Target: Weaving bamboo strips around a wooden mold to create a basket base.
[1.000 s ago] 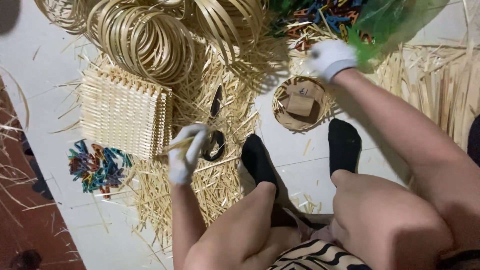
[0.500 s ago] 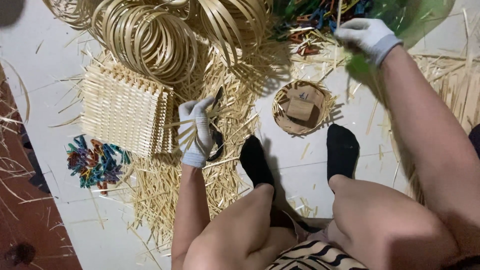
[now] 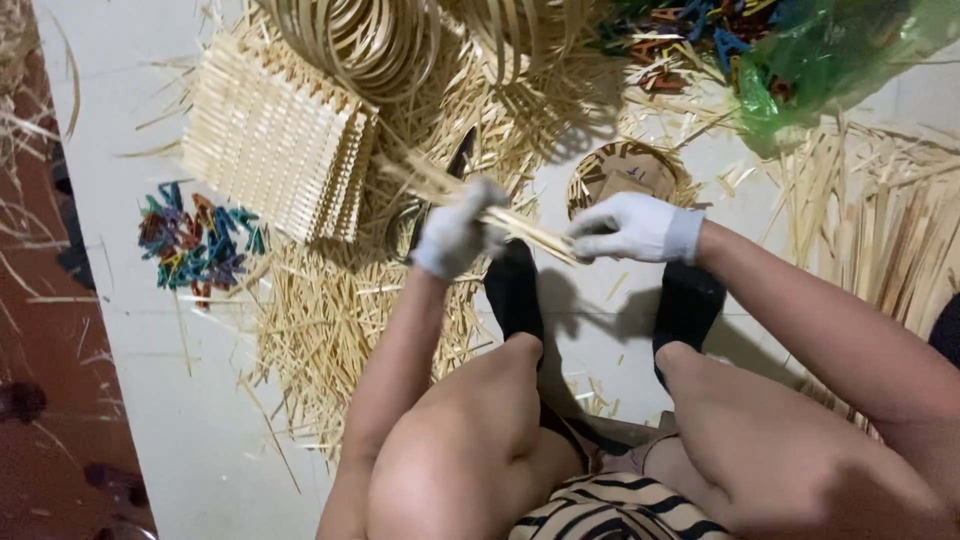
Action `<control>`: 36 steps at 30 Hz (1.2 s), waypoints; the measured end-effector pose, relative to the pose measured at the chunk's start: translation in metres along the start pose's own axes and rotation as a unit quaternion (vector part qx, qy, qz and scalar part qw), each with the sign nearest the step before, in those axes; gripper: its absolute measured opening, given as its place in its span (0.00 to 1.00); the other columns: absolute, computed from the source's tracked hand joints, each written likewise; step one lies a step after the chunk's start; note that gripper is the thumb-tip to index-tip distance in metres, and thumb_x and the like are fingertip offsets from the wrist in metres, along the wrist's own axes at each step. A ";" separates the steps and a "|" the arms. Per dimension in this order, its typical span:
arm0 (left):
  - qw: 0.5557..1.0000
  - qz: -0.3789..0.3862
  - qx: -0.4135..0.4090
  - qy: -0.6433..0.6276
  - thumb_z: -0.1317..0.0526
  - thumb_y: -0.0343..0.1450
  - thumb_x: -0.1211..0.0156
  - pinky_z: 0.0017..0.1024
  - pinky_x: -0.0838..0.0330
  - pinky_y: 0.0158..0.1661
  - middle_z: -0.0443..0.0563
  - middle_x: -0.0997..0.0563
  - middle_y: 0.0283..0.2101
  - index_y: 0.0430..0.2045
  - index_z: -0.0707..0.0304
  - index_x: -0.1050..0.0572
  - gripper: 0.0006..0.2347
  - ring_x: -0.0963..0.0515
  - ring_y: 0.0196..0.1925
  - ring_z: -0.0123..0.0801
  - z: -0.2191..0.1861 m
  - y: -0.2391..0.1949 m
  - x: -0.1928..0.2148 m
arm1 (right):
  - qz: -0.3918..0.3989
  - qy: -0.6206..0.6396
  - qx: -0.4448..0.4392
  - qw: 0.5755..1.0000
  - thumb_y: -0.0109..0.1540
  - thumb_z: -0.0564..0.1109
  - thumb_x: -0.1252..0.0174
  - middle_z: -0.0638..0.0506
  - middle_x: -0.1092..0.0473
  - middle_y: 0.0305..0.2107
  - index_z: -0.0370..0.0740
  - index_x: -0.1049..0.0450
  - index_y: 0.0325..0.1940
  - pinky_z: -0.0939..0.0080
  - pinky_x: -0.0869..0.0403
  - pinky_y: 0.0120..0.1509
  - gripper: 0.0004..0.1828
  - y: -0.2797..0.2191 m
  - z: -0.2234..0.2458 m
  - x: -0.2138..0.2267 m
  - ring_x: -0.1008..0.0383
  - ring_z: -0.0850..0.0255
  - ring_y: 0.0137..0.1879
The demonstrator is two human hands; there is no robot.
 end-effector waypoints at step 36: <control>0.590 -0.257 0.185 0.743 0.61 0.70 0.35 0.39 0.25 0.52 0.61 0.20 0.50 0.53 0.63 0.29 0.17 0.19 0.51 0.45 0.023 -0.048 0.146 | -0.225 -0.540 0.104 0.804 0.54 0.44 0.40 0.52 0.29 0.44 0.53 0.26 0.47 0.47 0.28 0.54 0.17 0.003 -0.186 0.020 0.25 0.49 0.48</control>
Point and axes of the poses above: each hand's wrist, its own y-axis towards the middle knuckle, its own x-axis out of the back of the hand, z = x × y, the point moved 8 cm from there along y, towards the middle knuckle
